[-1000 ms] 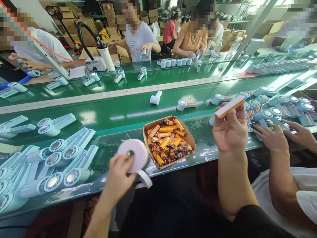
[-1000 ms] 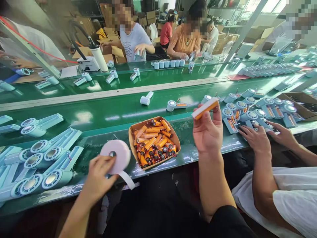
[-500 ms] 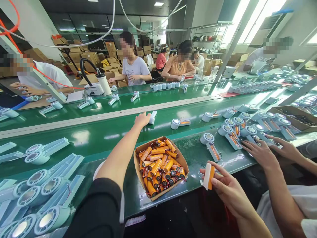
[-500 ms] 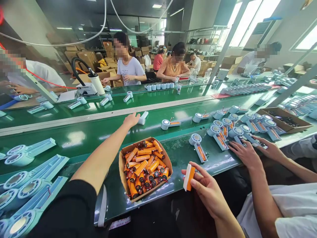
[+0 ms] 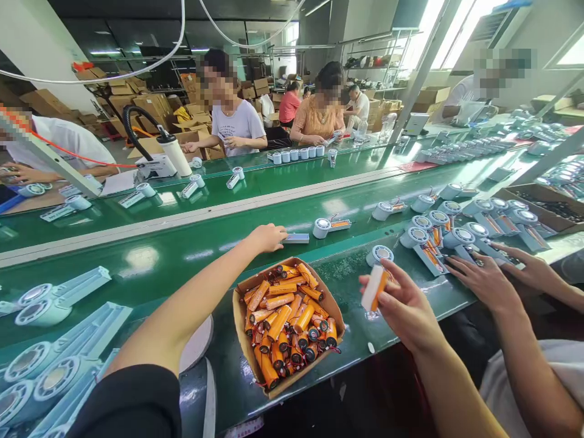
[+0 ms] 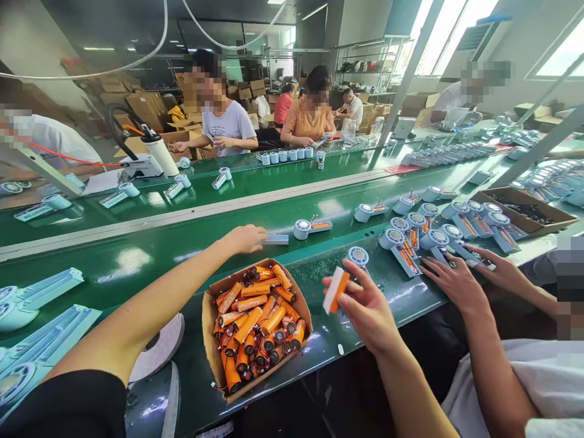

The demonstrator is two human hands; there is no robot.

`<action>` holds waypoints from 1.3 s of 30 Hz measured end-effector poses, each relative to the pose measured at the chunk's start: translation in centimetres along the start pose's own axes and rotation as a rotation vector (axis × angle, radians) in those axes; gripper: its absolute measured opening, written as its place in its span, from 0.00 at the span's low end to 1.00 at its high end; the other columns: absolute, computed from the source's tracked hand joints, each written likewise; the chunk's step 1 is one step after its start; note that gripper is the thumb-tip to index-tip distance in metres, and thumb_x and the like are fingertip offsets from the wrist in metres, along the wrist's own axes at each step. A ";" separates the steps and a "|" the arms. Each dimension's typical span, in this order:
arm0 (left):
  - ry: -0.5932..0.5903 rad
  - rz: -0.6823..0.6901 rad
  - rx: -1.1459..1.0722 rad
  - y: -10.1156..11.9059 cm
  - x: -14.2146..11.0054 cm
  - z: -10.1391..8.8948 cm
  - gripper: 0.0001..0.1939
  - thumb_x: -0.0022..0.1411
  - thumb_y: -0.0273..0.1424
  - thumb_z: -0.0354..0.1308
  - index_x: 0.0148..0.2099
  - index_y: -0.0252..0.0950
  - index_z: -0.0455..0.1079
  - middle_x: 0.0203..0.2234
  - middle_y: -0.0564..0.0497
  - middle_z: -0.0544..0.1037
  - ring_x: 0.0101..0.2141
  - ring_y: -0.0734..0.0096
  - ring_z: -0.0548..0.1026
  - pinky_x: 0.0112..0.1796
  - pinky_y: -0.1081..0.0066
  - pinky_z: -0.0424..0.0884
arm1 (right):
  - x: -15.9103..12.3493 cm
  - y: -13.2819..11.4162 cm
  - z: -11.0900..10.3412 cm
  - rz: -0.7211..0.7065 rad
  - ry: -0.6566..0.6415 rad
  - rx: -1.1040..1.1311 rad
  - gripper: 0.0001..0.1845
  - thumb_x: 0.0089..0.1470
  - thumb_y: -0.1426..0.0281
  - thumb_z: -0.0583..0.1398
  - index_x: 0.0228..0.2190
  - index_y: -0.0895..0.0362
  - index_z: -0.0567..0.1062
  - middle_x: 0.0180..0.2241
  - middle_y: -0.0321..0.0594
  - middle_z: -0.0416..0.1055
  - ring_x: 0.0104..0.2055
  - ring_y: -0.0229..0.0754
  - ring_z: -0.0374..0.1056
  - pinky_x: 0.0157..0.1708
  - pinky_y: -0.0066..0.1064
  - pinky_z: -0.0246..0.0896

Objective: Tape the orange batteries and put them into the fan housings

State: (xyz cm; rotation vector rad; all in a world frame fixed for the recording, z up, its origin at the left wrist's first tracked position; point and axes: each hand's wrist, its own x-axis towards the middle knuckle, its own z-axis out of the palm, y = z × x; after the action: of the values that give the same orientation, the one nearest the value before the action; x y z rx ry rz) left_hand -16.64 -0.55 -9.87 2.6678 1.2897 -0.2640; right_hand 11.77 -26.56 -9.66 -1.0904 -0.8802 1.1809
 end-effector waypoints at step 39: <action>0.216 -0.199 -0.446 0.7 -0.1 -0.7 0.18 0.74 0.33 0.59 0.63 0.39 0.70 0.57 0.43 0.80 0.54 0.59 0.80 0.57 0.58 0.75 | 15.3 -1.5 10.8 -0.460 -0.615 -1.501 0.18 0.71 0.65 0.59 0.56 0.52 0.83 0.54 0.45 0.83 0.56 0.50 0.77 0.58 0.38 0.68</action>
State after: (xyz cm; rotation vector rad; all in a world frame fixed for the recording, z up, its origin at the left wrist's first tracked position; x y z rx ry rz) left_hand -16.09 -0.90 -9.12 2.2395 1.4718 0.2686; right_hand 4.83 -9.60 -5.62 -1.4908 -2.5408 0.2707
